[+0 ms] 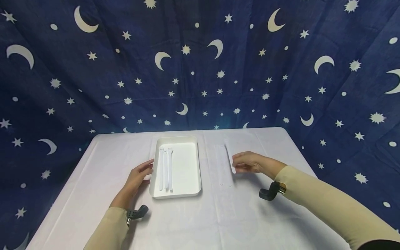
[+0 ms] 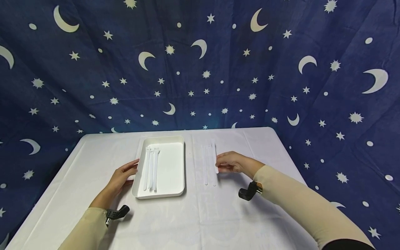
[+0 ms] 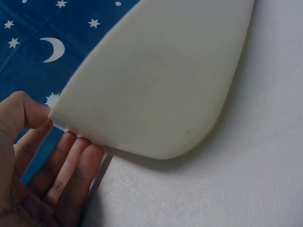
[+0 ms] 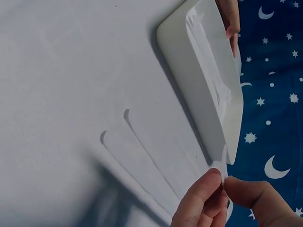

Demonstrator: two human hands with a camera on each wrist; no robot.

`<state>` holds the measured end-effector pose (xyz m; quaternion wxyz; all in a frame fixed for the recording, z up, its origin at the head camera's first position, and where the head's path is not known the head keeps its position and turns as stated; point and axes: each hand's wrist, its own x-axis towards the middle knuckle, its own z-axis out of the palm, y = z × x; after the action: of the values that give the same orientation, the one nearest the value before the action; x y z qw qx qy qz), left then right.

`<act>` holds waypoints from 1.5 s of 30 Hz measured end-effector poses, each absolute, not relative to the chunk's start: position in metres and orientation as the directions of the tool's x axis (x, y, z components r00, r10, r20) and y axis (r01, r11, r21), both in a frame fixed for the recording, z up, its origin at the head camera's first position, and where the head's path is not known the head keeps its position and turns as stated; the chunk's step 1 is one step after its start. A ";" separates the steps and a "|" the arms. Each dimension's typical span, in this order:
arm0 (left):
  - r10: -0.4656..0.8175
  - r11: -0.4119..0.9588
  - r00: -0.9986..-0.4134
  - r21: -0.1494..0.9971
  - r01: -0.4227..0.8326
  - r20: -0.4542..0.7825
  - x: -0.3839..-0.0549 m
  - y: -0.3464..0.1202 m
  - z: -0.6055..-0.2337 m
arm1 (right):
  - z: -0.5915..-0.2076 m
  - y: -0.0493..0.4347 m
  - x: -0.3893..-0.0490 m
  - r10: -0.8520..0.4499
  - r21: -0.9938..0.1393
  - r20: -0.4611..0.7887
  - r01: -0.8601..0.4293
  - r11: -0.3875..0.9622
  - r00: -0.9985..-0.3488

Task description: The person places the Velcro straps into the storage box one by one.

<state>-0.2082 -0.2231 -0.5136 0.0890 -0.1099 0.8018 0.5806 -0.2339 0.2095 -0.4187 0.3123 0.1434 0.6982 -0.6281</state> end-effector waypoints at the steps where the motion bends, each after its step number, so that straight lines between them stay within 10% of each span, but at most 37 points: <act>1: -0.072 0.301 -0.960 0.912 -0.278 -0.269 -0.208 -0.223 -0.513 | -0.418 0.208 -0.234 -0.197 -0.788 -0.616 0.594 0.163 -0.763; 45: -0.055 0.313 -0.969 0.917 -0.245 -0.240 -0.207 -0.226 -0.515 | -0.407 0.129 -0.197 -0.304 -0.885 -0.461 0.411 0.217 -0.834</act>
<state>-0.2070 -0.2258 -0.5154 0.0821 -0.0930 0.8062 0.5785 -0.1970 0.1293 -0.4066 0.2860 0.0369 0.7259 -0.6245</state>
